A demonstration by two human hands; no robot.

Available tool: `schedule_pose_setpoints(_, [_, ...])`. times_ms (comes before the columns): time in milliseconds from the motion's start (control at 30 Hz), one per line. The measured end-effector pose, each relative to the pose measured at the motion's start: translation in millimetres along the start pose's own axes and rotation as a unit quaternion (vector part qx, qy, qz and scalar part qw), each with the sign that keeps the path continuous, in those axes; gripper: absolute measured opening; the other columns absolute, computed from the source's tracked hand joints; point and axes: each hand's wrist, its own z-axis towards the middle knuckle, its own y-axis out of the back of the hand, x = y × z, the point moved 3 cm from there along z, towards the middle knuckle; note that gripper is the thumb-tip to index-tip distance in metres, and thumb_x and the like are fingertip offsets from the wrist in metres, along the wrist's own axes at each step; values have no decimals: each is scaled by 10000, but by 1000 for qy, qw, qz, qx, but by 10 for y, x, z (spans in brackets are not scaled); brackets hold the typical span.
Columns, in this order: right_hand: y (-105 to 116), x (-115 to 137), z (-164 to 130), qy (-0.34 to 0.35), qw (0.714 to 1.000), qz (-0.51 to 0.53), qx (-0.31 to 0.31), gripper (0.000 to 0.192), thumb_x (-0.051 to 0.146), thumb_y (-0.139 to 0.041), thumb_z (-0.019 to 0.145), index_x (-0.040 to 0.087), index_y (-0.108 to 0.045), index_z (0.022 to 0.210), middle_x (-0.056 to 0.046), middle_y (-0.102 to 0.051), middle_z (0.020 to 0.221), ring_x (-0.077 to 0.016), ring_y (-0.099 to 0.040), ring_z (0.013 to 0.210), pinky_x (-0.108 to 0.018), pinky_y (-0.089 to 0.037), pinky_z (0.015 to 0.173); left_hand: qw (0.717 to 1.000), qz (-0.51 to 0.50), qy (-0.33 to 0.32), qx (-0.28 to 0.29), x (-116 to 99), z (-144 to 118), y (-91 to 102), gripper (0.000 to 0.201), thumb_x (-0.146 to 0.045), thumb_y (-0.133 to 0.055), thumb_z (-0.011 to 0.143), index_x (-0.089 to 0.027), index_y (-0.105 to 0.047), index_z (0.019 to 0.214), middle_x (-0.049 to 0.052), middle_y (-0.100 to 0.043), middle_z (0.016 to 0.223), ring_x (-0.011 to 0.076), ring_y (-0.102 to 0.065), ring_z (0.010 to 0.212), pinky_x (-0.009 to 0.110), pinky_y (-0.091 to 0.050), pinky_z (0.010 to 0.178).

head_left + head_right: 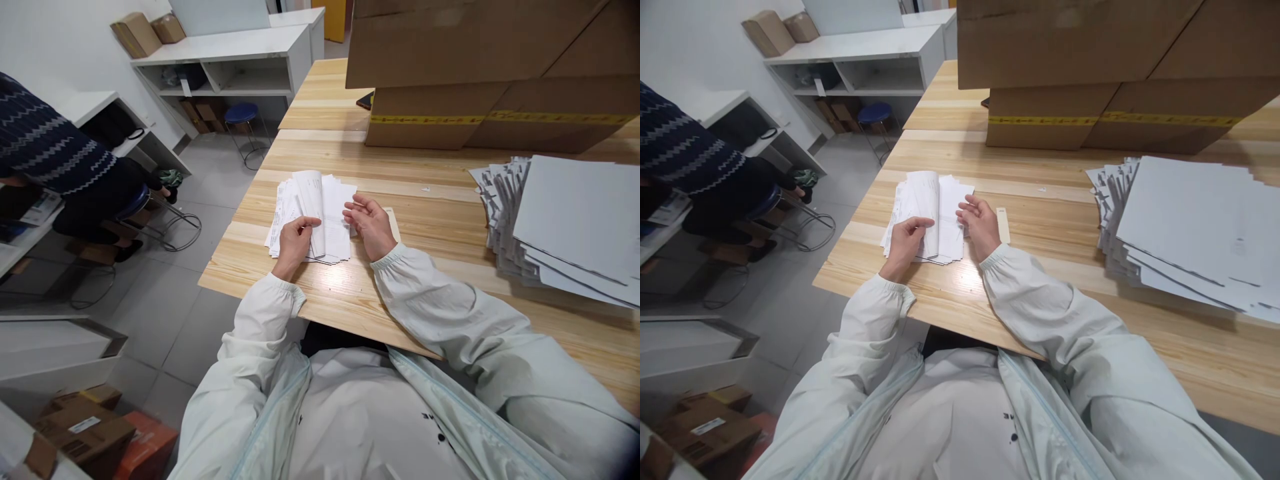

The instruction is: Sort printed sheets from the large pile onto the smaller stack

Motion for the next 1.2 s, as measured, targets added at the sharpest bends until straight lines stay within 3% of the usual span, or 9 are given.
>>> schedule_pose_setpoints(200, [27,-7,6,-23,997,-31,-68,464,146,-592,736,219,-542,1192,-81,-641,1228,-163,-629,1112,-339,-546,973,1000,1,9,7,-19,-10,-5,316,-143,-507,739,-205,-773,899,-27,-511,554,115,-394,507,251,-265,519])
schedule_pose_setpoints(400, [4,-1,46,-26,1000,3,-10,512,192,-632,714,233,-524,1213,-76,-667,1200,-164,-661,1015,-328,-568,892,1000,-1,15,17,-28,-12,-15,303,-142,-496,737,-202,-777,836,-25,-533,537,113,-364,486,258,-241,510])
schedule_pose_setpoints(600, [-9,-75,-41,-27,998,-21,51,691,252,-745,650,227,-518,1302,-37,-716,1007,-178,-682,880,-342,-571,798,1000,-18,21,15,-16,-9,-21,306,-133,-492,727,-189,-778,822,-14,-614,603,109,-397,508,251,-277,523])
schedule_pose_setpoints(800, [-41,-40,-138,-23,992,19,121,893,193,-775,597,222,-459,1432,-46,-767,1023,-201,-711,925,-374,-568,874,997,-49,46,25,-36,-25,-32,251,-154,-550,705,-174,-762,840,-19,-587,592,101,-431,528,239,-299,523])
schedule_pose_setpoints(933, [-74,11,-185,-16,988,24,149,932,248,-807,614,243,-432,1467,-46,-764,1063,-214,-713,973,-395,-564,916,995,-81,36,45,-63,-32,-45,172,-302,-672,730,-164,-734,811,-1,-640,670,110,-515,608,242,-382,580])
schedule_pose_setpoints(1200, [-81,-61,-172,20,990,1,139,928,257,-829,606,261,-458,1457,-49,-728,1122,-220,-684,1071,-395,-548,986,997,-45,22,53,-70,-32,-48,321,-483,-729,730,-167,-719,788,-9,-579,627,111,-479,593,253,-362,576])
